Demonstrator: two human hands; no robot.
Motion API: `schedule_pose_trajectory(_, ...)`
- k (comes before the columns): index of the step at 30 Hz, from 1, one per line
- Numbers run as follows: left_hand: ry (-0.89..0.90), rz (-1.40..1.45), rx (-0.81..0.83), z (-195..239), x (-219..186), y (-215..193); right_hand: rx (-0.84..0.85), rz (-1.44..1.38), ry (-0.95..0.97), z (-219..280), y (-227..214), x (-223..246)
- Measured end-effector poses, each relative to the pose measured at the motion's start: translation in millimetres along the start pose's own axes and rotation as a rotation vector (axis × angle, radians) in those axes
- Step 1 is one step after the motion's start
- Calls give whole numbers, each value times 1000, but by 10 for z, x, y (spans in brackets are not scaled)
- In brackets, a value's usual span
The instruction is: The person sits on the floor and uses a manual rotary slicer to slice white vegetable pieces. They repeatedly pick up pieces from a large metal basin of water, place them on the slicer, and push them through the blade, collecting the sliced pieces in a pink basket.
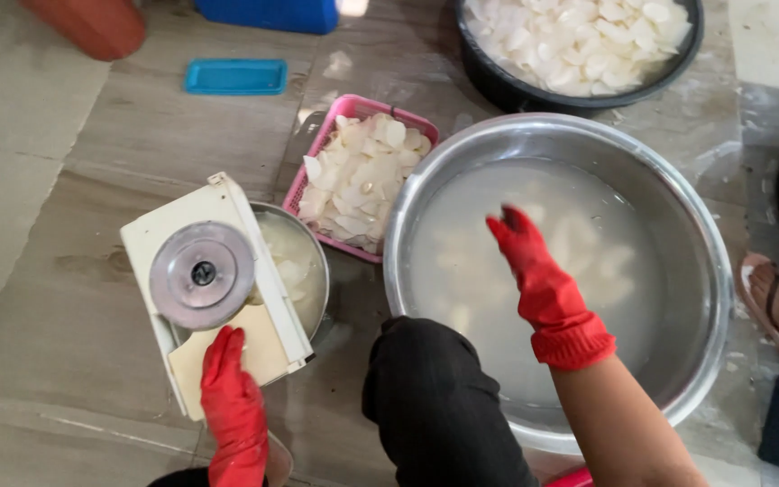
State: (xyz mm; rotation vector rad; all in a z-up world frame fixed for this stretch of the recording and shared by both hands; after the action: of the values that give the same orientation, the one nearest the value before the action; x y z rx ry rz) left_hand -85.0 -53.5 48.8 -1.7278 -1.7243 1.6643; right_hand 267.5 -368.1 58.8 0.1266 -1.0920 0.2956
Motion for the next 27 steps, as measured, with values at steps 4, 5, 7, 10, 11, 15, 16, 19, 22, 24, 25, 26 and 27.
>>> schedule_pose_trajectory(4,-120,159,-69,-165,-225,-71,-104,670,227,-636,-750,-1799)
schedule_pose_trajectory(5,-223,221,-84,-239,-330,-91,-129,759,310,-739,-876,-2240)
schedule_pose_trajectory(7,-322,415,-33,-446,-641,23,-121,774,410,-562,-915,-2466)
schedule_pose_trajectory(10,-611,610,173,-904,-1252,161,-97,674,566,-48,-689,-2199)
schedule_pose_trajectory(11,-799,598,323,-1053,-1466,194,-73,560,617,147,-536,-2009)
schedule_pose_trajectory(15,-881,712,623,-1182,-1279,966,-81,432,642,55,-157,-2507)
schedule_pose_trajectory(16,-850,787,654,-1144,-1144,1240,-55,467,539,0,-39,-2628)
schedule_pose_trajectory(19,-764,864,709,-1120,-1093,1678,25,519,439,84,339,-2334)
schedule_pose_trajectory(22,-747,907,712,-1091,-1146,1811,173,647,395,84,526,-2296)
schedule_pose_trajectory(24,-780,950,701,-1047,-1113,1830,258,751,349,164,591,-2183)
schedule_pose_trajectory(25,-723,906,704,-1035,-1088,1818,289,718,378,268,626,-1983)
schedule_pose_trajectory(26,-662,863,708,-1032,-1072,1816,315,686,407,363,650,-1776)
schedule_pose_trajectory(27,-664,864,706,-990,-1027,1810,318,688,406,228,634,-2090)
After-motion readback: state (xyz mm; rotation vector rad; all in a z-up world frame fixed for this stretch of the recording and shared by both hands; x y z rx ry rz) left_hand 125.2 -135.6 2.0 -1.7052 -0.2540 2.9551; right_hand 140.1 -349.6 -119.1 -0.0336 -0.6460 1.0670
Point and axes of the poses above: each hand's wrist, its own z-axis away from the middle knuckle, its own y-axis out of the palm, x = y × z, the point moved 2 cm from there along -z, towards the middle knuckle, and after that the axes turned 2 degrees about x, right-handed, at the moved point
